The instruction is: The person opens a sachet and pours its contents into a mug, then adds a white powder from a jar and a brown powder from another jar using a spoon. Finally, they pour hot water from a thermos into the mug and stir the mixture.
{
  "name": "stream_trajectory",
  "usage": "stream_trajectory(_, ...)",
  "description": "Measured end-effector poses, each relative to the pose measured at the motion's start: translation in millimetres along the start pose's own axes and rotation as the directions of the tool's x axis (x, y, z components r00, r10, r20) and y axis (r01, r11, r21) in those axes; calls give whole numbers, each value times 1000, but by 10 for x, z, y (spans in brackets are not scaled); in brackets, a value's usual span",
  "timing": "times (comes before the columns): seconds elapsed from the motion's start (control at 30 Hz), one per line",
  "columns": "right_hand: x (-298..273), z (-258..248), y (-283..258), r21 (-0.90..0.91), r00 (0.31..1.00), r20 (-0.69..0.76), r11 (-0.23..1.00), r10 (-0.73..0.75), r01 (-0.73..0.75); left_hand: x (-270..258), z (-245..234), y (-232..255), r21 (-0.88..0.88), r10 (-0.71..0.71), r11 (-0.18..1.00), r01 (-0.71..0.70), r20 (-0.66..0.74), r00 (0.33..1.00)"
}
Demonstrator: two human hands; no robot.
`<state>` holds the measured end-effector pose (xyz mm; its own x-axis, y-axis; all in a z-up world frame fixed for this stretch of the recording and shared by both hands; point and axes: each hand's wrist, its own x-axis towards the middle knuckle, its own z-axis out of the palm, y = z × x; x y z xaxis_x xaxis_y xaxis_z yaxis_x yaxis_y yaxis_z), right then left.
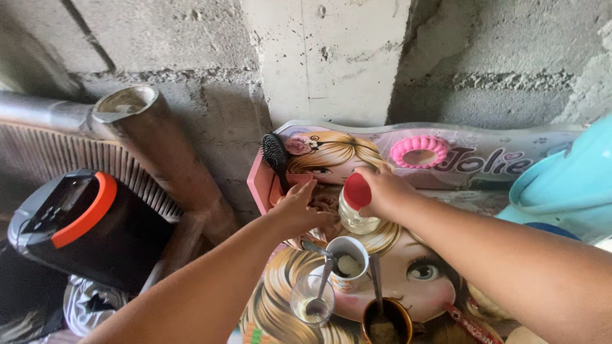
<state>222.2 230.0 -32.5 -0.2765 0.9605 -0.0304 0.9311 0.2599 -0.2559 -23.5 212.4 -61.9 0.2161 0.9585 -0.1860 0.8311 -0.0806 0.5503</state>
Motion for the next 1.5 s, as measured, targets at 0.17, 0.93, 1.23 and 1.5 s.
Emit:
stream_trajectory(0.17,4,23,238,89,993,-107,994,-46,56,133,-33,278,38,89,995,-88,-19,996)
stream_trajectory(0.93,-2339,-459,2159,759,938,140,573,317,-307,-300,1433,3074,161,440,857,-489,264,858)
stream_trajectory(1.23,-2664,-423,2337,707,944,261,626,201,-329,-335,1556,3185,94,448,880,-466,163,879)
stream_trajectory(1.5,-2738,-1049,2144,947,990,-137,292,-20,137,-372,805,3627,-224,658,744,-630,78,749)
